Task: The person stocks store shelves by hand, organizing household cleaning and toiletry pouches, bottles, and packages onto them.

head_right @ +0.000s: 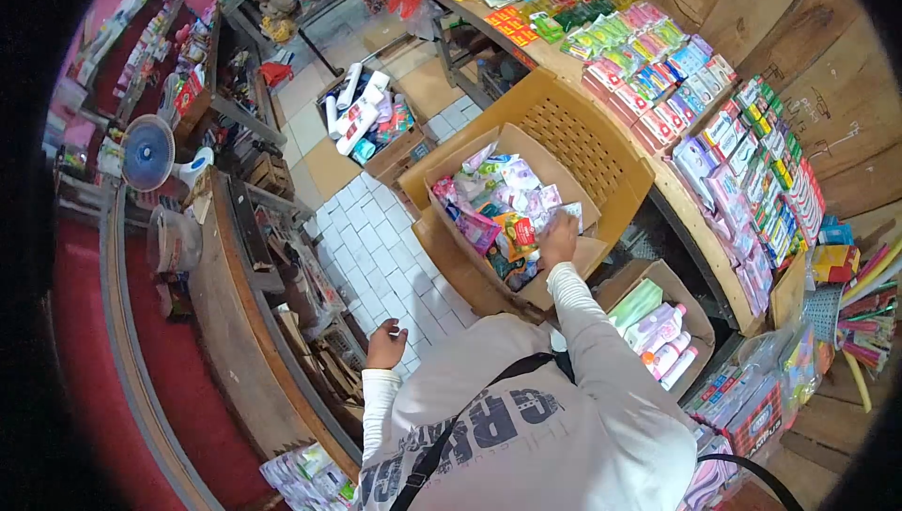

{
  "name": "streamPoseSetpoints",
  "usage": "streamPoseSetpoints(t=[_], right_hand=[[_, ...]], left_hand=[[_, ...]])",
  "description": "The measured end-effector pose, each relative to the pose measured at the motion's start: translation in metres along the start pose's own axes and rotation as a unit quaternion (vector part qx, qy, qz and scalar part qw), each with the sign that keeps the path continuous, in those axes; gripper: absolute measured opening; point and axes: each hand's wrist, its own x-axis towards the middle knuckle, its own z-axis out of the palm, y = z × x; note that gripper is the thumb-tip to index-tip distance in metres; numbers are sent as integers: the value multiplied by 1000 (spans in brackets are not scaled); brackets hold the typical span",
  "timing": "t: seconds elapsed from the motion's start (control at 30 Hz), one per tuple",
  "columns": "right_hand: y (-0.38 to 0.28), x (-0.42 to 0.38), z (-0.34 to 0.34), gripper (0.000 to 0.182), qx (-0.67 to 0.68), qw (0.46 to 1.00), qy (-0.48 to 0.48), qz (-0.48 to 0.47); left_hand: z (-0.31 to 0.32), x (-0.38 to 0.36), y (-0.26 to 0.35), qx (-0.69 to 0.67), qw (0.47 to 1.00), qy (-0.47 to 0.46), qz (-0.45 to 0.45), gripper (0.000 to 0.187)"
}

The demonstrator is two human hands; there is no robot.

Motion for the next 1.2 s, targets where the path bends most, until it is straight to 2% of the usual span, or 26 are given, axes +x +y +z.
streamPoseSetpoints(t=[0.1,0.2,0.23,0.33,0.37,0.43,0.5,0.6,0.63,0.7,0.73,0.77,0.87,0.97,1.07,1.1,1.2], right_hand=[[-11,29,-30,45,-24,996,71,-57],[11,57,-21,38,-160,984,-27,-77],[9,59,-29,31,-241,964,-69,-93],[61,68,7,29,-290,932,-194,-99],[74,66,19,35,-292,932,-194,-90],[64,62,1,46,-299,915,-261,-70],[38,61,-36,56,-206,934,-291,-34],[53,72,-30,43,-109,960,-259,5],[13,68,-71,39,-73,963,-259,18],[-32,67,-113,37,-29,956,-291,15],[-40,68,-121,36,-6,951,-307,13],[-19,72,-99,37,87,926,-367,21],[-43,68,-104,37,235,848,-472,-65],[-97,47,-123,39,302,818,-446,-204],[-134,28,-135,45,213,799,-553,-98],[-146,27,-147,52,239,779,-578,-49],[-104,21,-83,56,512,658,-543,101]], left_hand=[[0,9,10,-6,999,-33,17,43],[-7,11,20,1,998,-52,26,42],[-8,13,21,3,998,-53,27,42],[-8,21,14,-6,998,-47,42,41],[-12,22,20,-10,997,-55,45,41],[-16,22,27,-25,997,-64,47,41],[-18,26,33,-44,995,-67,66,40],[-23,29,46,-77,989,-81,93,39],[-29,29,59,-87,988,-93,89,39],[-29,37,73,-133,979,-117,100,39],[-25,42,75,-170,970,-128,115,40],[-22,47,78,-207,960,-138,129,40],[-32,53,132,-191,958,-146,157,50],[-14,63,158,-213,944,-117,223,54],[2,75,170,-249,922,-238,176,54],[-2,69,178,-260,910,-300,116,49],[12,62,157,-288,897,-323,87,47]])
